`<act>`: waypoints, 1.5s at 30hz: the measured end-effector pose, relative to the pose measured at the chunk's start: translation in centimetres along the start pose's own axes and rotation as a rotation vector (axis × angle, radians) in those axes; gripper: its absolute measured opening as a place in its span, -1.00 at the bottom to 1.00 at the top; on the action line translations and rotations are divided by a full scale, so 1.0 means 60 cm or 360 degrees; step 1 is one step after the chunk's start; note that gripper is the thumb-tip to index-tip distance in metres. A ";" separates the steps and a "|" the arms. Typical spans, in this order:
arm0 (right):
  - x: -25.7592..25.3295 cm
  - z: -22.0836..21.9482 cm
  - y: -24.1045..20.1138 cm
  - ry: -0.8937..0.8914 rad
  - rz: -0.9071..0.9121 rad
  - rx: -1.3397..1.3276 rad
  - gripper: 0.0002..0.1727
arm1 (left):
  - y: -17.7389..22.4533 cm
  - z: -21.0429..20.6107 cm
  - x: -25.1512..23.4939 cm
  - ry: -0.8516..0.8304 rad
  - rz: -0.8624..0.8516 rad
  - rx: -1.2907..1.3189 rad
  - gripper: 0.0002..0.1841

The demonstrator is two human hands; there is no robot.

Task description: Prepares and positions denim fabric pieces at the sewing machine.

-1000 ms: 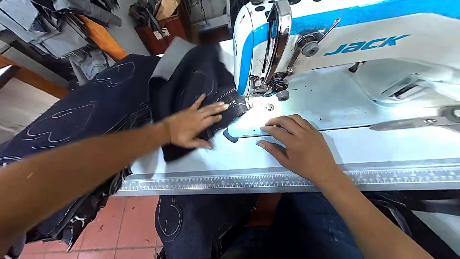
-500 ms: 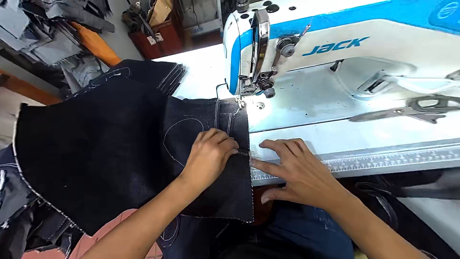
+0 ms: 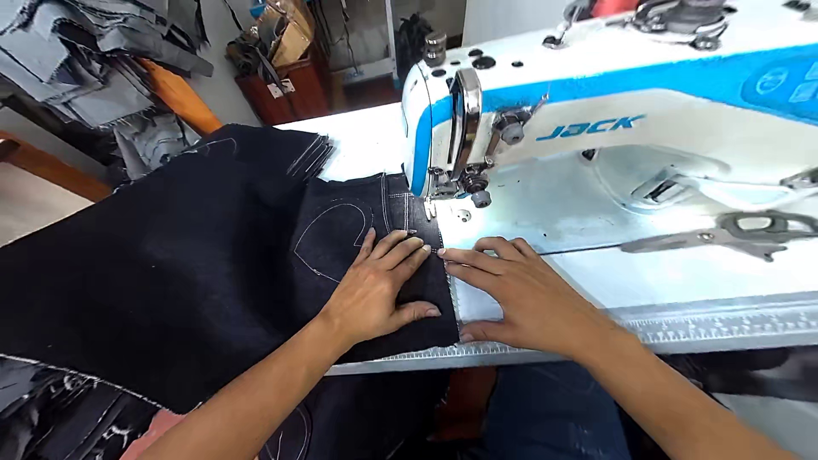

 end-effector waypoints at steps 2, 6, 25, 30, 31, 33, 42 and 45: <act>-0.018 -0.001 0.023 0.0008 0.0022 -0.0047 -0.13 | -0.012 -0.006 -0.017 -0.0073 0.0048 -0.0028 -0.10; -0.055 -0.003 0.057 0.0136 0.0103 -0.0183 -0.17 | -0.039 -0.007 -0.048 -0.0120 0.0103 -0.0026 -0.09; 0.047 0.025 -0.044 0.0148 0.0067 -0.1647 -0.48 | -0.349 0.080 -0.118 0.0215 0.0645 -0.0555 -0.46; 0.202 -0.110 -0.116 -0.0889 -0.0398 -0.2717 0.14 | -0.245 0.074 -0.010 0.0390 0.0856 -0.0404 -0.66; 0.211 -0.127 -0.108 -0.0808 -0.0545 -0.2803 0.21 | -0.214 0.084 0.028 0.0441 0.0932 -0.0404 -0.68; 0.201 -0.132 -0.096 -0.0530 -0.0802 -0.2927 0.12 | -0.128 0.101 0.117 0.0568 0.0975 -0.0521 -0.73; 0.049 -0.182 -0.245 -0.0465 -0.0681 -0.1712 -0.55 | -0.045 0.018 0.549 0.0648 0.1503 0.0801 -0.55; -0.027 -0.172 -0.365 -0.0693 -0.0039 -0.1537 -0.56 | -0.024 0.131 0.677 0.0625 0.1656 0.0431 -0.65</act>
Point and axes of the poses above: each hand's wrist, its own x-axis away from the middle knuckle, its own z-axis out of the back of the hand, y = z × x, the point moved 8 cm from there along -x, towards the middle knuckle, and after that the axes turned 2 degrees about -z, right-handed, at the moved point
